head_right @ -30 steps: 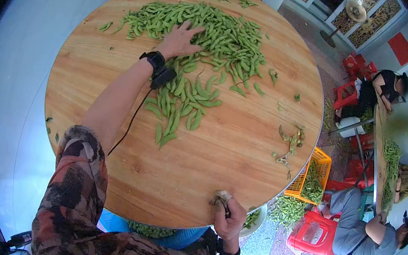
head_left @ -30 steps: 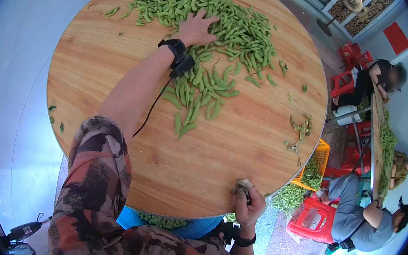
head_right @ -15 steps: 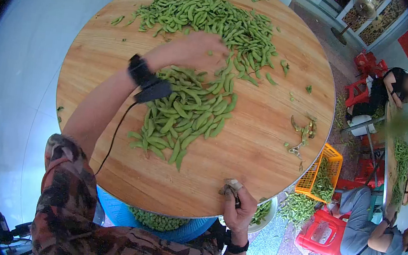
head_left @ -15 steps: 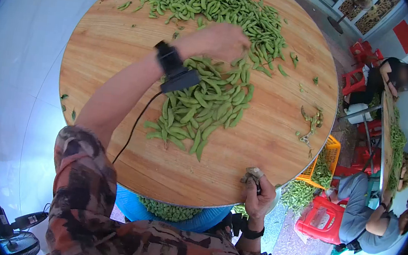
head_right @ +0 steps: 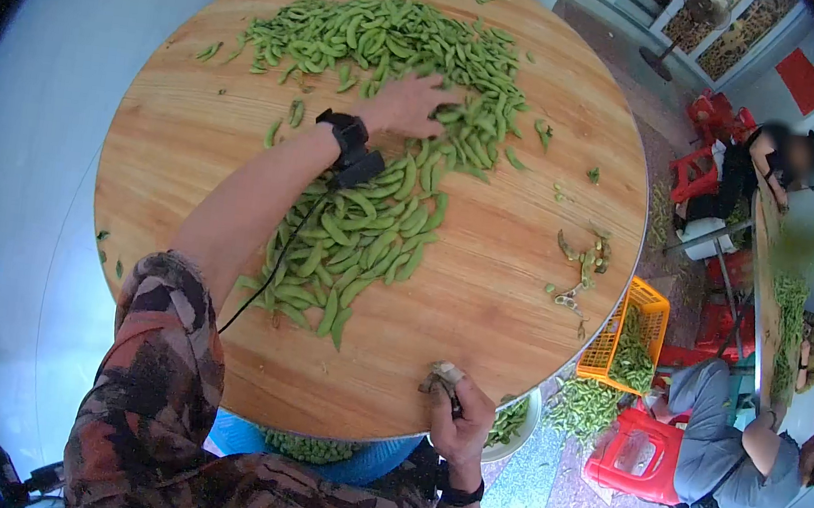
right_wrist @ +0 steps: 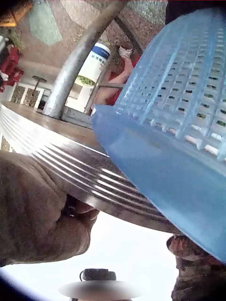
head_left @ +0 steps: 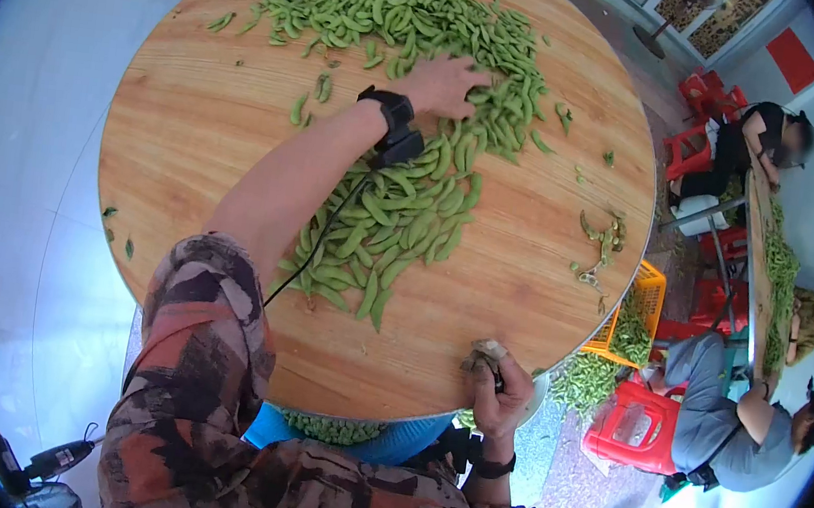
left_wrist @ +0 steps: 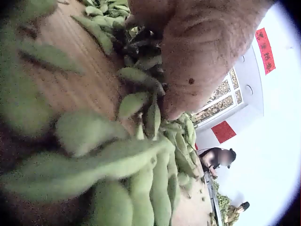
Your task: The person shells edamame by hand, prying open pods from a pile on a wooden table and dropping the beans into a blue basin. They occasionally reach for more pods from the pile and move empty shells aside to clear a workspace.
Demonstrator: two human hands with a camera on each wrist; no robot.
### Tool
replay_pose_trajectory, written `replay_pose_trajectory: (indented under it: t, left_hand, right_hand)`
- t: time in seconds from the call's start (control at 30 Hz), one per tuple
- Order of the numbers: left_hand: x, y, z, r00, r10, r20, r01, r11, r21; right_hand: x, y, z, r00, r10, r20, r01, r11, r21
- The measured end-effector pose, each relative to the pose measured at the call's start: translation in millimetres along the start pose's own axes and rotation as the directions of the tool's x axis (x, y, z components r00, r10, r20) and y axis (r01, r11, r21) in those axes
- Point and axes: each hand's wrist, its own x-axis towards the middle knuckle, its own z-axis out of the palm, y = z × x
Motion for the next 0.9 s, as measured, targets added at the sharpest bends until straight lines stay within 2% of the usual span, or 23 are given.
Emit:
replay_pose_trajectory:
  t: [0.03,0.07,0.13,0.17,0.2,0.27,0.37,0.4,0.47,0.5,0.57,0.6,0.67,0.7,0.77,0.8,0.87,0.9]
  left_hand:
    - [-17,3,1,0.998,0.055,-0.037,-0.054,0.998,0.027]
    - [-31,5,-1,0.998,0.051,-0.042,-0.05,0.998,0.035]
    - [-57,7,0,0.975,0.221,0.028,-0.221,0.975,0.002]
    - [-72,6,4,0.953,0.302,-0.032,-0.303,0.953,-0.018]
    - [-85,3,1,0.952,0.303,-0.032,-0.304,0.953,-0.01]
    - [-109,-1,-6,0.901,0.423,0.094,-0.412,0.904,-0.115]
    - [-153,10,-39,0.895,0.421,0.151,-0.404,0.906,-0.128]
    - [-152,15,-44,0.894,0.423,0.148,-0.408,0.905,-0.119]
    - [-138,31,-53,0.954,0.292,0.072,-0.286,0.955,-0.08]
    - [-117,32,-44,0.952,0.298,0.071,-0.292,0.953,-0.076]
    - [-59,36,-11,0.897,0.406,-0.176,-0.426,0.899,-0.101]
    - [-44,52,-6,0.893,0.414,-0.173,-0.436,0.893,-0.111]
    - [-19,87,3,0.921,0.29,-0.259,-0.297,0.955,0.01]
    - [-5,96,10,0.92,0.291,-0.261,-0.302,0.953,-0.001]
    - [21,101,26,0.94,0.214,-0.267,-0.178,0.972,0.152]
    - [27,98,27,0.94,0.211,-0.268,-0.176,0.973,0.149]
    - [39,95,29,0.977,0.098,-0.191,-0.077,0.991,0.111]
    - [43,92,29,0.978,0.099,-0.185,-0.08,0.991,0.107]
  right_hand:
    - [-1,3,0,0.999,-0.033,-0.004,0.033,0.999,-0.018]
    - [-2,3,-1,0.999,-0.042,-0.002,0.042,0.999,-0.012]
    - [-3,3,-2,1.0,0.005,0.015,-0.005,1.0,-0.004]
    - [-4,3,1,1.0,0.004,0.002,-0.004,0.999,0.048]
    - [-4,5,1,1.0,-0.001,-0.001,0.001,0.999,0.053]
    - [-7,9,0,1.0,0.01,0.005,-0.01,0.998,0.064]
    - [-9,3,3,1.0,0.014,-0.016,-0.012,0.997,0.072]
    - [-8,2,3,0.999,0.024,-0.027,-0.022,0.997,0.074]
    - [-6,1,3,0.999,0.032,-0.02,-0.031,0.996,0.086]
    - [-6,1,2,0.999,0.053,-0.008,-0.052,0.994,0.093]
    - [-5,3,0,0.999,0.04,-0.007,-0.039,0.997,0.071]
    - [-5,2,-1,0.999,0.033,0.003,-0.033,0.998,0.05]
    - [-4,0,-2,0.999,0.041,-0.011,-0.04,0.999,0.036]
    - [-4,1,-2,1.0,0.017,-0.014,-0.017,1.0,0.002]
    - [-3,3,-1,0.999,-0.048,-0.021,0.047,0.999,-0.028]
    - [-2,3,-1,0.999,-0.048,-0.018,0.047,0.998,-0.031]
    - [-3,3,0,0.999,-0.035,-0.022,0.036,0.999,0.007]
    - [-2,2,0,0.999,-0.044,-0.022,0.045,0.999,0.02]
